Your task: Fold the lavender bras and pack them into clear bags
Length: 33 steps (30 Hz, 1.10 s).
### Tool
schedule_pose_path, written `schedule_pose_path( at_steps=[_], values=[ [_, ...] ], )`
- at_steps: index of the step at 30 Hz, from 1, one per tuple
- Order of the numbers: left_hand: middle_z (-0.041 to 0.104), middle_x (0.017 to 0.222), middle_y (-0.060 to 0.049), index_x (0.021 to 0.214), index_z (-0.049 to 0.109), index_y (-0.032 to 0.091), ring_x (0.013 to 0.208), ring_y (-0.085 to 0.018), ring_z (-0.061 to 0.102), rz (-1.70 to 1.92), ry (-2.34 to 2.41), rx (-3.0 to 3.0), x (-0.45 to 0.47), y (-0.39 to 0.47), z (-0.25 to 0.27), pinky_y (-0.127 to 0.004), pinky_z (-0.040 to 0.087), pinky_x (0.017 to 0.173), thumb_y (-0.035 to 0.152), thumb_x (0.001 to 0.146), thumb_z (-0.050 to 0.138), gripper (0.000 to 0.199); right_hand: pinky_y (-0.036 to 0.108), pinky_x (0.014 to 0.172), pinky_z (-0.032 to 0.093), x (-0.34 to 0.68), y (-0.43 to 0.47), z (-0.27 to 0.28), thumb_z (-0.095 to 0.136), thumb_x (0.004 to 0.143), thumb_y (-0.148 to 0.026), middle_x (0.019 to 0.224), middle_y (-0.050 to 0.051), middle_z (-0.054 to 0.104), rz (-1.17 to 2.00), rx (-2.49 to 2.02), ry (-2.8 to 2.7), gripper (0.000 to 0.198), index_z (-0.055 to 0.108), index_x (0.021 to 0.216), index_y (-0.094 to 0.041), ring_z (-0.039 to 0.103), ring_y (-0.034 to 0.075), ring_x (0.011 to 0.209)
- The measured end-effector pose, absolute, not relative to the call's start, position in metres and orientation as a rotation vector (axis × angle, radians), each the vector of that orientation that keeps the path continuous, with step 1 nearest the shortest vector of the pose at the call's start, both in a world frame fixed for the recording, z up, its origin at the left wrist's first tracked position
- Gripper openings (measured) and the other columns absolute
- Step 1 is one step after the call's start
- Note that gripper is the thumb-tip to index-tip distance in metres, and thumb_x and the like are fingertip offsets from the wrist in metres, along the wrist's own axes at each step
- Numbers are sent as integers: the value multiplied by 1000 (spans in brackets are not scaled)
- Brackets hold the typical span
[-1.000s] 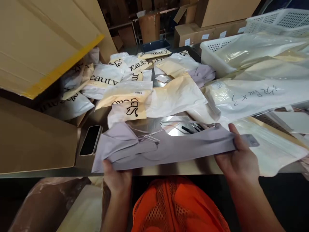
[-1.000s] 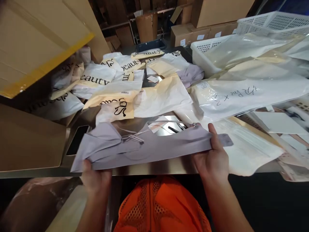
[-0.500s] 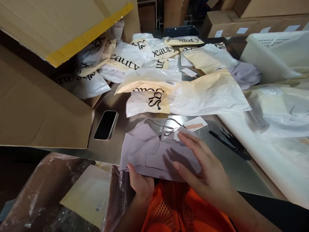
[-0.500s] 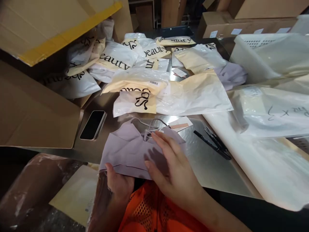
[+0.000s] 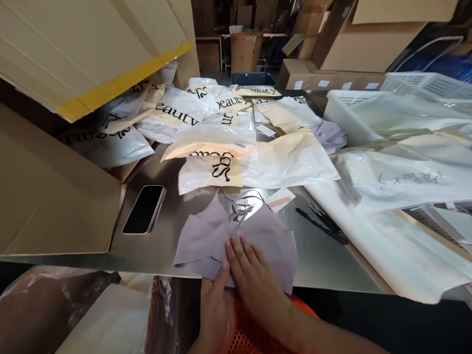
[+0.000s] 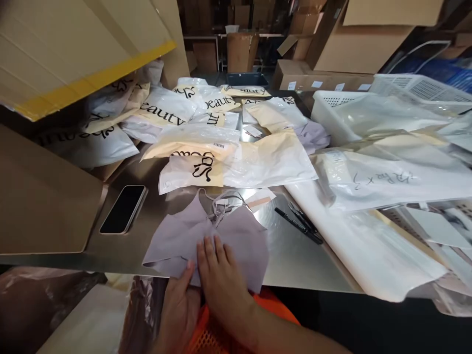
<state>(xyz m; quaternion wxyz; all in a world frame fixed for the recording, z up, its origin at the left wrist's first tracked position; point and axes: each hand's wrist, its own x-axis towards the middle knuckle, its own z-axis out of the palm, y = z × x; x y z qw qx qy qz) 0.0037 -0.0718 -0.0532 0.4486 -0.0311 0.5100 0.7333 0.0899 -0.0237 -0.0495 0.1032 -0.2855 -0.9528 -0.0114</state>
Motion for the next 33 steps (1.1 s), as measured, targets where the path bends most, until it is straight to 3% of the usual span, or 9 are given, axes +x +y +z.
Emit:
schedule_pose_path(
  at_steps=[4, 7, 10, 12, 17, 22, 28, 31, 33],
  values=[
    [73, 106, -9, 103, 66, 20, 110, -24, 66, 1687, 1490, -245, -1, -63, -63, -33, 57, 92, 28, 84, 68, 20, 42, 100, 53, 104, -34, -31, 47, 90, -25, 140, 15, 54, 386, -620, -2845, 54, 49, 142, -9, 55, 30, 126],
    [74, 96, -9, 105, 66, 22, 97, -25, 71, 1698, 1471, -222, -7, -58, -64, -37, 60, 83, 31, 86, 66, 21, 35, 102, 51, 127, -10, -11, 51, 91, -31, 138, 8, 57, 610, -637, -2570, 53, 48, 143, -21, 57, 22, 125],
    [75, 96, -10, 119, 61, 23, 92, -27, 72, 1724, 1385, -102, -6, -60, -56, -39, 61, 80, 37, 81, 70, 42, 52, 109, 41, 152, 29, 4, 75, 74, -46, 150, 19, 40, 621, -1035, -2211, 91, 36, 150, -14, 40, 36, 138],
    [75, 98, -13, 124, 60, 20, 93, -30, 72, 1634, 1387, -9, 0, -59, -46, -41, 61, 80, 42, 76, 74, 55, 54, 107, 41, 166, 48, 7, 86, 56, -52, 149, 19, 42, 996, -1068, -2121, 113, 36, 150, -14, 42, 39, 135],
    [73, 100, -14, 111, 66, 14, 95, -29, 69, 1453, 1653, 474, 25, -35, -20, -34, 58, 77, 55, 73, 74, 56, 35, 94, 52, 175, 35, -10, 85, 59, -45, 112, 7, 72, 2161, -656, -1576, 62, 73, 112, -16, 66, 28, 104],
    [70, 95, -9, 99, 70, 19, 91, -24, 65, 1304, 1665, 1225, 55, -5, -4, -33, 53, 80, 53, 87, 57, 39, 37, 100, 49, 176, 2, -28, 85, 58, -41, 113, 8, 71, 1939, -943, -844, 49, 75, 98, -17, 63, 28, 112],
    [67, 112, -11, 110, 70, 21, 104, -22, 62, 846, 1335, 2031, 55, 59, 8, -36, 52, 89, 38, 99, 35, 39, 45, 111, 41, 236, -4, -49, 81, 54, -50, 111, 6, 72, 1398, -1405, -460, 41, 73, 87, -26, 53, 34, 126],
    [62, 126, -14, 123, 61, 16, 123, -27, 53, 488, 1722, 2364, 38, 120, -3, -44, 41, 107, 33, 95, 47, 36, 39, 123, 20, 288, -7, -64, 75, 56, -51, 122, 4, 68, 1143, -1508, -485, 32, 72, 81, -32, 35, 31, 142],
    [56, 135, -19, 126, 58, 12, 131, -33, 47, 338, 1807, 2403, 30, 154, -17, -48, 37, 110, 29, 87, 61, 43, 34, 123, 19, 321, -11, -74, 75, 52, -47, 125, 3, 66, 992, -1584, -457, 28, 70, 76, -33, 36, 31, 141]
  ],
)
